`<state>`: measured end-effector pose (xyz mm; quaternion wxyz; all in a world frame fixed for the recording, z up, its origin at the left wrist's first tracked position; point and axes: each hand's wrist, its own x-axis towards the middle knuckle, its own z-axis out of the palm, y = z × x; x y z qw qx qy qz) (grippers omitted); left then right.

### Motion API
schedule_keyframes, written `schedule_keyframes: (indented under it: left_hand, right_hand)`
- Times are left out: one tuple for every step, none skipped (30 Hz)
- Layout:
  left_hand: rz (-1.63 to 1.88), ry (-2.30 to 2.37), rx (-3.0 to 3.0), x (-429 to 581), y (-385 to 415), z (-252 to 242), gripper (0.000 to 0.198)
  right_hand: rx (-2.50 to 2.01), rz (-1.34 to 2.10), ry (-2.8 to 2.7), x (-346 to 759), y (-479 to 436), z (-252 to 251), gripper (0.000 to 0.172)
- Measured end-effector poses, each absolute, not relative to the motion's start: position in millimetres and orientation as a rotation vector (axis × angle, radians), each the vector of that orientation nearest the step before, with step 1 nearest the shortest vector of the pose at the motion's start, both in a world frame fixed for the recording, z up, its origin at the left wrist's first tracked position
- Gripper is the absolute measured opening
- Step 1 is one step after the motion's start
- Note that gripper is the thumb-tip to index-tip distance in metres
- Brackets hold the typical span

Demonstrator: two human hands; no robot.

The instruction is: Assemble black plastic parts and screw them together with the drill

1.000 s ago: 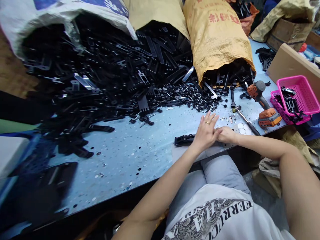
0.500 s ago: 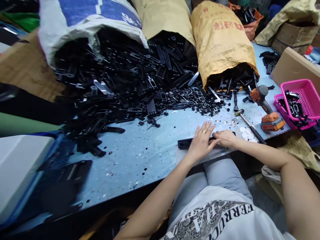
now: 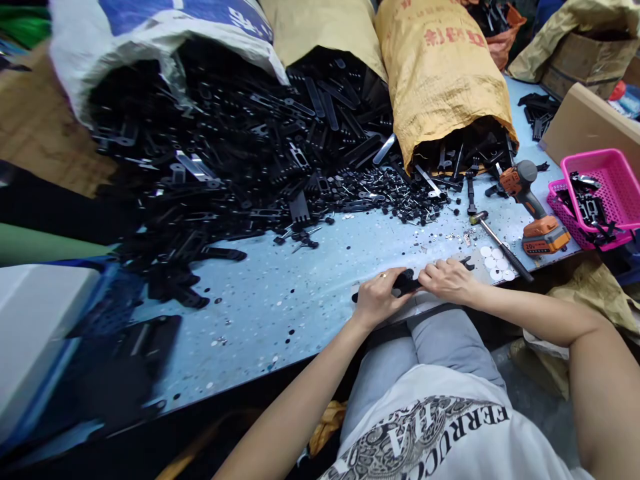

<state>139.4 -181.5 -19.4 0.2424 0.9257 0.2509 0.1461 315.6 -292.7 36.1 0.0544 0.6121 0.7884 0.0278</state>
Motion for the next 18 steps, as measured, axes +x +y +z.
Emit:
schedule_keyframes:
  left_hand:
    - [0.413,0.697,2.525,139.1,-180.7,-19.3,0.047]
    - [0.414,0.687,2.526,138.9,-180.0,-19.3,0.048]
    - [0.407,0.665,2.53,139.0,-179.4,-19.7,0.049]
    - [0.398,0.647,2.536,139.2,-179.0,-20.2,0.049]
    - [0.394,0.642,2.542,139.5,-179.0,-20.8,0.05]
    - [0.392,0.65,2.548,139.8,-179.4,-21.4,0.05]
    - [0.39,0.664,2.553,140.2,-180.1,-21.7,0.05]
    - [0.379,0.678,2.559,140.6,-181.2,-21.7,0.05]
    - [0.351,0.688,2.567,141.2,-182.3,-21.2,0.05]
    - [0.303,0.686,2.575,142.3,-183.1,-20.2,0.05]
    - [0.248,0.675,2.582,144.3,-183.3,-18.6,0.052]
    - [0.205,0.65,2.589,147.6,-182.3,-16.4,0.055]
    - [0.182,0.611,2.592,152.4,-179.5,-13.9,0.058]
    - [0.179,0.571,2.592,159.1,-174.4,-11.2,0.059]
    - [0.192,0.552,2.591,167.5,-166.7,-8.6,0.059]
    - [0.209,0.574,2.595,177.5,-156.4,-6.2,0.055]
    - [0.22,0.638,2.604,188.5,-143.8,-4.3,0.05]
    - [0.217,0.727,2.615,199.7,-129.7,-3.0,0.045]
  right_hand:
    - [1.866,0.085,2.385,315.3,-291.1,38.1,0.04]
    - [1.844,0.081,2.393,315.8,-289.6,39.8,0.04]
    - [1.803,0.077,2.413,316.8,-288.2,41.0,0.04]
    - [1.757,0.076,2.434,318.4,-287.1,41.8,0.04]
    - [1.72,0.081,2.451,320.4,-286.1,42.0,0.04]
    - [1.702,0.09,2.459,322.5,-285.3,41.5,0.041]
    - [1.704,0.101,2.458,324.7,-284.7,39.9,0.041]
    - [1.722,0.11,2.452,327.0,-284.4,37.2,0.042]
    - [1.746,0.111,2.444,329.4,-284.4,33.2,0.043]
    - [1.768,0.104,2.44,332.1,-284.7,27.9,0.044]
    - [1.795,0.092,2.435,334.9,-285.3,21.4,0.045]
    - [1.828,0.076,2.428,338.1,-286.4,14.0,0.047]
    - [1.865,0.058,2.423,341.4,-287.8,6.3,0.048]
    - [1.908,0.043,2.418,344.8,-289.6,-1.5,0.049]
    - [1.95,0.033,2.417,348.1,-291.6,-8.6,0.05]
    - [1.986,0.028,2.425,351.2,-293.6,-14.7,0.05]
    - [2.014,0.026,2.442,354.2,-295.2,-19.5,0.049]
    - [2.033,0.025,2.47,357.0,-296.0,-22.6,0.048]
